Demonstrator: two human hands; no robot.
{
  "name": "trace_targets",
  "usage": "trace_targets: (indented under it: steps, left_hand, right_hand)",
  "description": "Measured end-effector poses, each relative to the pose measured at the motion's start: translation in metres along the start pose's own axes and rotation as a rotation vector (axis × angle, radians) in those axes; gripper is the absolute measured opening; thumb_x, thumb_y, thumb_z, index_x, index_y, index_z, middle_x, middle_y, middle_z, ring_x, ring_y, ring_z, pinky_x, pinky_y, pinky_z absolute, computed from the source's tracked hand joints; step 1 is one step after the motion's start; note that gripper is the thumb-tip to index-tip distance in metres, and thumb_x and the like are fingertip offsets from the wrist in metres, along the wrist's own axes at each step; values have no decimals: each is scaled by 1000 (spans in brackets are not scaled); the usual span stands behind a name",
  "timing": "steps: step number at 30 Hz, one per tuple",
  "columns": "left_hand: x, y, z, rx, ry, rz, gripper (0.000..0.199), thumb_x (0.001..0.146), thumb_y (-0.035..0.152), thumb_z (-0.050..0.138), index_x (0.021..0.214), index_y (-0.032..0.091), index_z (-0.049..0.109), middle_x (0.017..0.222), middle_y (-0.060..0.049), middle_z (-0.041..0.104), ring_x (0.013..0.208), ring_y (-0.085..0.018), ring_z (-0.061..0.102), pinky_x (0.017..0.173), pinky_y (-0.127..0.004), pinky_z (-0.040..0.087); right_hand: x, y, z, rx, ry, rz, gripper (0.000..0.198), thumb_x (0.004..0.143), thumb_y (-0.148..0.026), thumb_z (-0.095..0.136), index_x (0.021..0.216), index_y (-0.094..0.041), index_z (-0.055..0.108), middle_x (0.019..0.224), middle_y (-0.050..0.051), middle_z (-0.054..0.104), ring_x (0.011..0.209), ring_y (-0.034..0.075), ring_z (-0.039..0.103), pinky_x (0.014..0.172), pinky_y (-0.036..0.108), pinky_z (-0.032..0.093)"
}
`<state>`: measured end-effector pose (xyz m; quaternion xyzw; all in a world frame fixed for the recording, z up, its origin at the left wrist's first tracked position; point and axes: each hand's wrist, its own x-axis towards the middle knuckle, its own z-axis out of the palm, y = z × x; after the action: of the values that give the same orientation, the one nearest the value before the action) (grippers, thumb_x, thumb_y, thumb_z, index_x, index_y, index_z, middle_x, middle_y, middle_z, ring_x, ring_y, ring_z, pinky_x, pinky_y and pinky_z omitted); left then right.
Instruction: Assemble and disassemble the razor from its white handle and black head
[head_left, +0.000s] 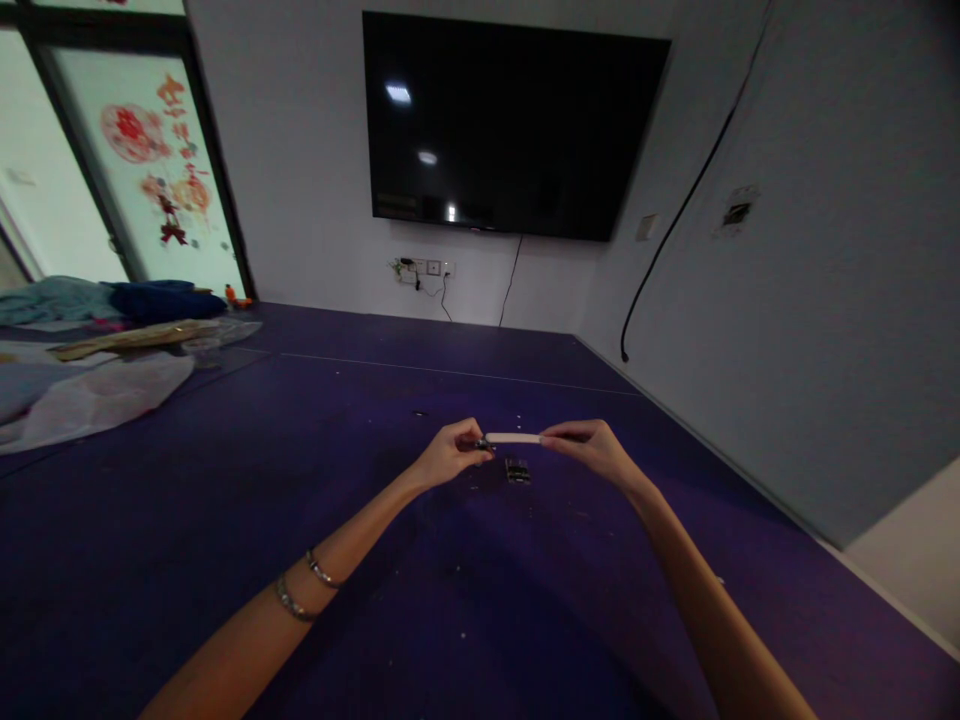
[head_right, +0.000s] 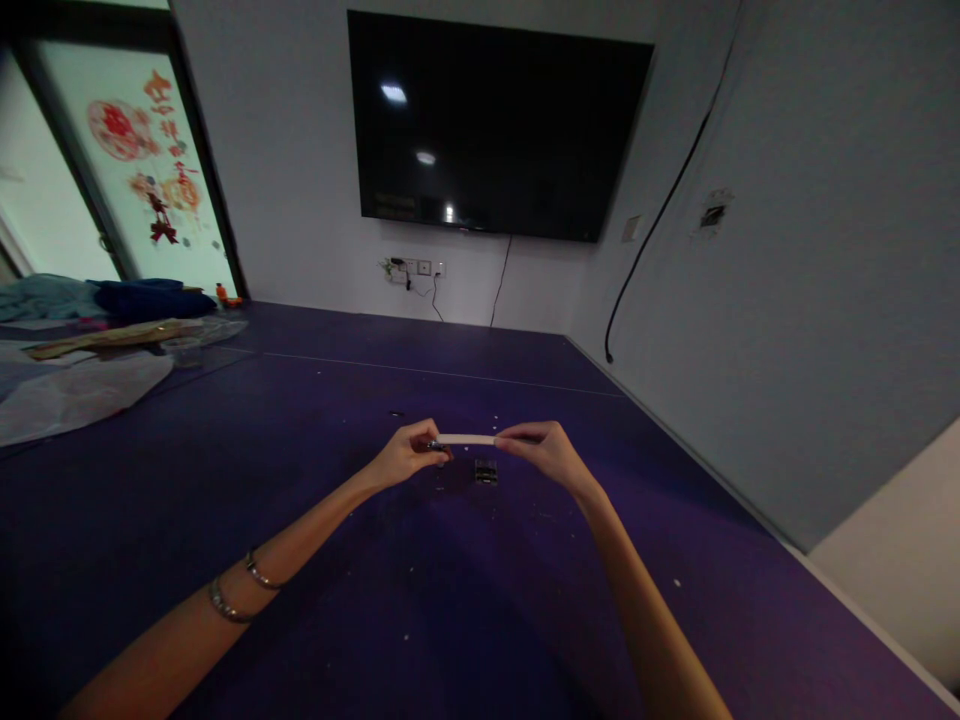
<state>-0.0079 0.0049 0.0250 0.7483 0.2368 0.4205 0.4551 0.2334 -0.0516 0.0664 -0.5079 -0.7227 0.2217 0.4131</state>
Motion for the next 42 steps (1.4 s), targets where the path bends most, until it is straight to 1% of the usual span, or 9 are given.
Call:
trace_targets:
  steps: [2, 6, 12, 17, 21, 26, 32, 37, 42]
  left_hand:
    - [0, 0, 0, 12, 1, 1, 27, 63, 27, 71, 66, 16, 47, 66, 2, 58, 63, -11, 55, 61, -25, 43]
    - [0, 1, 2, 15, 1, 0, 27, 64, 26, 71, 66, 16, 47, 66, 2, 57, 63, -10, 54, 61, -24, 43]
    - [0, -2, 2, 18, -19, -3, 24, 64, 25, 70, 66, 16, 48, 65, 2, 57, 63, -11, 55, 60, -24, 42]
    - [0, -4, 2, 15, -1, -6, 27, 64, 28, 70, 66, 16, 46, 65, 3, 56, 63, -11, 55, 61, -24, 42]
    - [0, -2, 4, 9, -11, -8, 29, 62, 26, 72, 65, 16, 46, 63, 4, 55, 61, -10, 53, 58, -23, 40]
    - [0, -4, 4, 9, -12, -10, 27, 63, 23, 72, 65, 15, 46, 64, 4, 54, 60, -9, 51, 58, -22, 39]
    - [-1, -2, 5, 3, -31, -20, 28, 63, 24, 72, 66, 16, 45, 62, 4, 53, 58, -9, 52, 58, -23, 40]
    - [-2, -4, 5, 29, -6, -6, 26, 64, 23, 70, 66, 16, 45, 65, 3, 54, 61, -9, 53, 59, -23, 41]
    - [-3, -4, 8, -11, 13, -23, 25, 67, 26, 68, 69, 16, 45, 65, 2, 58, 61, -11, 57, 59, -24, 43]
  right_hand:
    - [0, -1, 0, -5, -9, -3, 28, 69, -44, 63, 80, -20, 73, 81, 5, 71, 75, 21, 64, 68, 32, 49]
    - [-2, -6, -1, -21, 50, 2, 26, 70, -42, 63, 80, -20, 73, 80, 5, 71, 76, 21, 64, 69, 32, 48]
    - [-2, -13, -1, -10, -31, -25, 25, 70, -42, 63, 80, -20, 73, 80, 5, 71, 76, 21, 64, 69, 31, 48]
    - [-3, -14, -3, -46, 47, -3, 25, 69, -41, 63, 79, -21, 73, 80, 5, 71, 75, 21, 64, 68, 32, 48]
    - [-4, -20, -3, -38, -16, -35, 24, 69, -41, 63, 79, -22, 73, 78, 4, 71, 75, 22, 64, 66, 31, 48]
    - [-5, -23, -3, -62, 39, -20, 21, 70, -39, 63, 78, -22, 73, 80, 4, 71, 76, 21, 64, 69, 31, 48]
    - [-6, -25, -1, -51, -14, -37, 21, 70, -40, 63, 78, -23, 73, 78, 3, 71, 75, 21, 64, 68, 31, 48]
    - [-5, -16, -7, -73, 58, 15, 24, 69, -41, 64, 78, -21, 73, 79, 6, 71, 76, 22, 63, 69, 33, 47]
    - [-2, -8, -11, 86, 199, 8, 30, 69, -42, 65, 86, -18, 71, 78, 6, 69, 70, 18, 60, 64, 29, 46]
